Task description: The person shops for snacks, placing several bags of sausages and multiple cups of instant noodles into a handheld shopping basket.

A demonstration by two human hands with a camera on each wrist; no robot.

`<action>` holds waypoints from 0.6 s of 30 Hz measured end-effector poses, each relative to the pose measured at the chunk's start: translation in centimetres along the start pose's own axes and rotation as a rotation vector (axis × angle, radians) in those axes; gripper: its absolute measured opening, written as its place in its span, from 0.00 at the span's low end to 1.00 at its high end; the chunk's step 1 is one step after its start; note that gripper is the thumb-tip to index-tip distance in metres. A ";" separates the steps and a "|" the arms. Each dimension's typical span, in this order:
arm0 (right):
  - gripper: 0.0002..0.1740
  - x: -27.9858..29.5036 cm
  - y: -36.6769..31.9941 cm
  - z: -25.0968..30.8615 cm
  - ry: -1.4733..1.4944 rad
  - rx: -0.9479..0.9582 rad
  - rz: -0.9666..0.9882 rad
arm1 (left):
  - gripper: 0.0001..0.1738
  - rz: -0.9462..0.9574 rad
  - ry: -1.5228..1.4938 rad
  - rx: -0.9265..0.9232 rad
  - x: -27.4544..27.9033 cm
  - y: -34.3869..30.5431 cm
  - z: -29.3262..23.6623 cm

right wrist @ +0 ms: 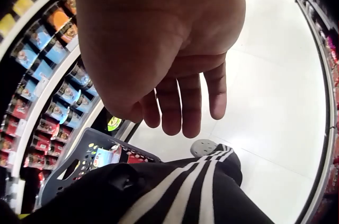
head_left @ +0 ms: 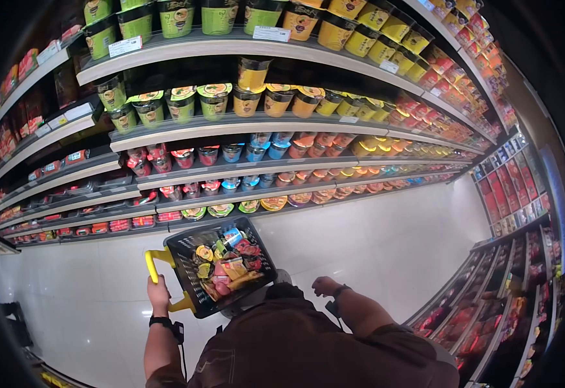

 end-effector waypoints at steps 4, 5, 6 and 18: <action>0.11 2.7 1.4 -0.7 -0.056 0.016 0.051 | 0.25 -0.293 0.477 -0.347 -0.4 1.8 1.2; 0.12 3.9 2.4 -0.6 -0.115 0.068 0.050 | 0.36 -0.235 0.555 -0.408 0.2 1.7 -0.3; 0.12 4.9 3.8 -0.8 -0.173 0.114 0.050 | 0.36 -0.255 0.490 -0.478 0.9 0.9 -3.8; 0.16 18.3 7.7 4.4 -0.082 0.276 0.029 | 0.15 0.706 -0.532 -1.633 -9.4 -40.5 -47.8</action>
Point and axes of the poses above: each hand's wrist, its own y-axis towards the middle knuckle, its own x-axis out of the back of the hand, z = x × y, the point moved 4 cm from there along y, towards the middle knuckle, and after that the axes turned 6 degrees about x, right-handed, at the moved point
